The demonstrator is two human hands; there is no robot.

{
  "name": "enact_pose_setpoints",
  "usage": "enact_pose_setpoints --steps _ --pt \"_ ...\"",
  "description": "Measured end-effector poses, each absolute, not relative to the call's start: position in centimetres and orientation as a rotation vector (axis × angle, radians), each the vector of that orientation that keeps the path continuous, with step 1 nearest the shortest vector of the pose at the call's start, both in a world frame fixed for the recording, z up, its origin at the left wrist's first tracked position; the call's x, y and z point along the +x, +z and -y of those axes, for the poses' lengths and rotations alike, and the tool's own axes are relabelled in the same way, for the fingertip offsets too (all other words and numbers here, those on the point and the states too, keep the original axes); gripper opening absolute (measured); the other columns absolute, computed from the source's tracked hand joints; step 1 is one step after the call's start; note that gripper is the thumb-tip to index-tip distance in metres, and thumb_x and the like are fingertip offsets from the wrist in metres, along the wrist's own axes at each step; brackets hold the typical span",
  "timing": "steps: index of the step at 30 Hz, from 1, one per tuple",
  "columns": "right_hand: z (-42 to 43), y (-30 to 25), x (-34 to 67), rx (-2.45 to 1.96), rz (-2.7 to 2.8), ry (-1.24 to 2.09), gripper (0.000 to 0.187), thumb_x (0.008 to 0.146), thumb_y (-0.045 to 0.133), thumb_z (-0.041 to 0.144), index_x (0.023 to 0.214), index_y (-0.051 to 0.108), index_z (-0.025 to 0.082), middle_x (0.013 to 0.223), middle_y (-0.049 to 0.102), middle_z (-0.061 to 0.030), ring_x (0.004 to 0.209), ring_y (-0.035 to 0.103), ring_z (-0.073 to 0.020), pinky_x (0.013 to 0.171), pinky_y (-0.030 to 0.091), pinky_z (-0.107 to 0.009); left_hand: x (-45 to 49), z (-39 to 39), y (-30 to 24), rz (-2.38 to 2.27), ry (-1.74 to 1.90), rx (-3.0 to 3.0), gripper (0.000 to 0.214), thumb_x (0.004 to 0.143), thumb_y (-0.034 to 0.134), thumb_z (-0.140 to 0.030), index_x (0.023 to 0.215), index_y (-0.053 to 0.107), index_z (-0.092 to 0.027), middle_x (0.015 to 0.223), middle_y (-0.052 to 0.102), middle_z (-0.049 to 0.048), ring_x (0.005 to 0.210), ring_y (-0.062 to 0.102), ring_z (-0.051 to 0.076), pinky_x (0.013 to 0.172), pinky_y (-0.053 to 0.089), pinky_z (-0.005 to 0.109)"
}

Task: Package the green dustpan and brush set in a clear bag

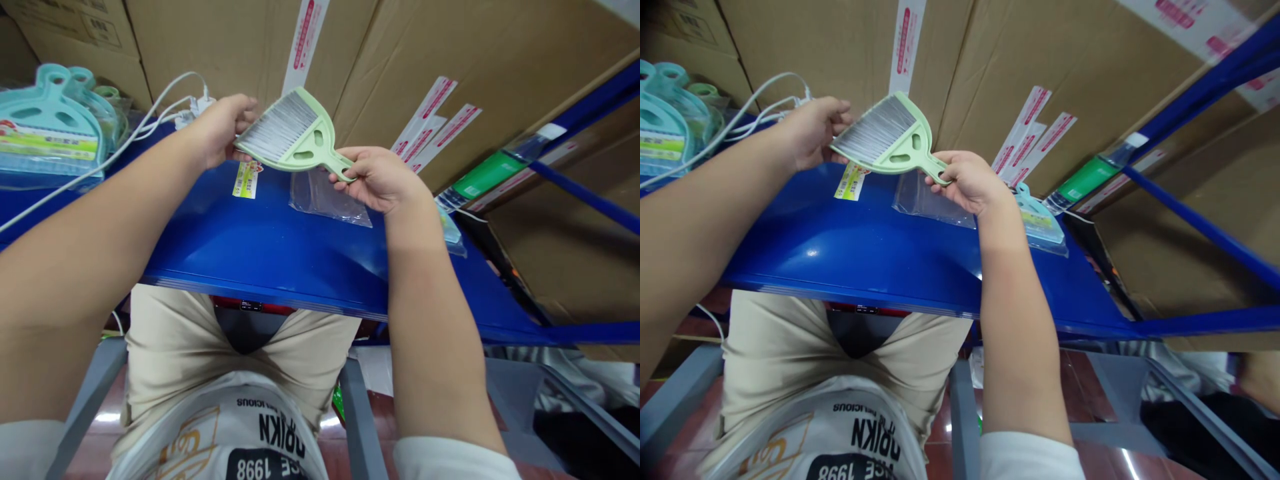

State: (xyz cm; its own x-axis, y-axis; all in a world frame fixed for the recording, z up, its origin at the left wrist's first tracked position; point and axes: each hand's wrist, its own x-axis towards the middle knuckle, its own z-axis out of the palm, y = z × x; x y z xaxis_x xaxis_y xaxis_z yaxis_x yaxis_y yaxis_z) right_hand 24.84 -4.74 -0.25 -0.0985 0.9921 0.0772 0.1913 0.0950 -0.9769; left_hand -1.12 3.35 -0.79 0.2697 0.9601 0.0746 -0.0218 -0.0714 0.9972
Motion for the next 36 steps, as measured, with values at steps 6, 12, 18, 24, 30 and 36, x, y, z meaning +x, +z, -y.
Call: enact_pose_setpoints --steps 6,12,18,24,30,36 --pt "4.3 -1.0 24.8 -1.292 1.492 1.059 0.033 0.072 0.062 0.0 0.101 0.072 0.015 0.092 0.067 -0.0073 0.081 0.071 -0.0167 0.07 0.062 -0.029 -0.2 -2.9 -0.7 -0.947 1.061 1.258 0.028 0.114 0.054 -0.027 0.091 0.069 -0.023 0.069 0.07 0.0043 0.1 0.065 0.022 0.094 0.053 0.034" --pt "3.4 -1.8 25.1 -1.351 1.603 0.902 0.033 0.08 0.063 0.005 0.109 0.07 0.02 0.1 0.07 -0.0059 0.081 0.071 -0.0167 0.073 0.063 -0.032 0.2 -2.4 -1.4 -0.904 1.036 1.254 0.025 0.11 0.062 -0.012 0.09 0.075 -0.016 0.072 0.079 0.0067 0.086 0.071 0.021 0.092 0.06 0.038" --pt "2.3 -2.4 25.7 -1.392 1.641 0.742 0.032 0.084 0.063 0.009 0.112 0.067 0.023 0.099 0.069 -0.0049 0.081 0.071 -0.0178 0.07 0.062 -0.033 0.4 -2.1 -1.6 -0.805 1.006 1.236 0.03 0.115 0.054 -0.02 0.095 0.076 -0.016 0.087 0.085 0.0092 0.093 0.073 0.021 0.091 0.059 0.035" --pt "1.2 -3.1 26.1 -1.438 1.726 0.566 0.03 0.085 0.064 0.012 0.112 0.066 0.025 0.104 0.069 -0.0062 0.089 0.073 -0.0219 0.074 0.062 -0.038 0.7 -1.6 -1.2 -0.756 0.914 1.272 0.044 0.12 0.041 -0.038 0.097 0.075 -0.02 0.088 0.084 0.0105 0.103 0.074 0.024 0.093 0.06 0.036" --pt "1.2 -3.2 25.7 -1.365 1.7 0.645 0.031 0.082 0.061 0.011 0.109 0.066 0.024 0.102 0.069 -0.0049 0.095 0.074 -0.0229 0.078 0.062 -0.039 1.6 -1.5 -2.0 -1.024 1.163 1.35 0.016 0.111 0.064 -0.01 0.101 0.075 -0.011 0.101 0.083 0.0066 0.104 0.08 0.02 0.11 0.061 0.041" --pt "2.2 -2.4 25.0 -1.39 1.571 0.73 0.03 0.083 0.061 0.01 0.109 0.065 0.024 0.104 0.069 -0.0046 0.093 0.074 -0.0212 0.075 0.062 -0.035 1.8 -1.1 -1.9 -1.058 1.205 1.39 0.02 0.115 0.06 -0.011 0.116 0.077 -0.002 0.112 0.085 0.0112 0.118 0.083 0.025 0.117 0.06 0.049"
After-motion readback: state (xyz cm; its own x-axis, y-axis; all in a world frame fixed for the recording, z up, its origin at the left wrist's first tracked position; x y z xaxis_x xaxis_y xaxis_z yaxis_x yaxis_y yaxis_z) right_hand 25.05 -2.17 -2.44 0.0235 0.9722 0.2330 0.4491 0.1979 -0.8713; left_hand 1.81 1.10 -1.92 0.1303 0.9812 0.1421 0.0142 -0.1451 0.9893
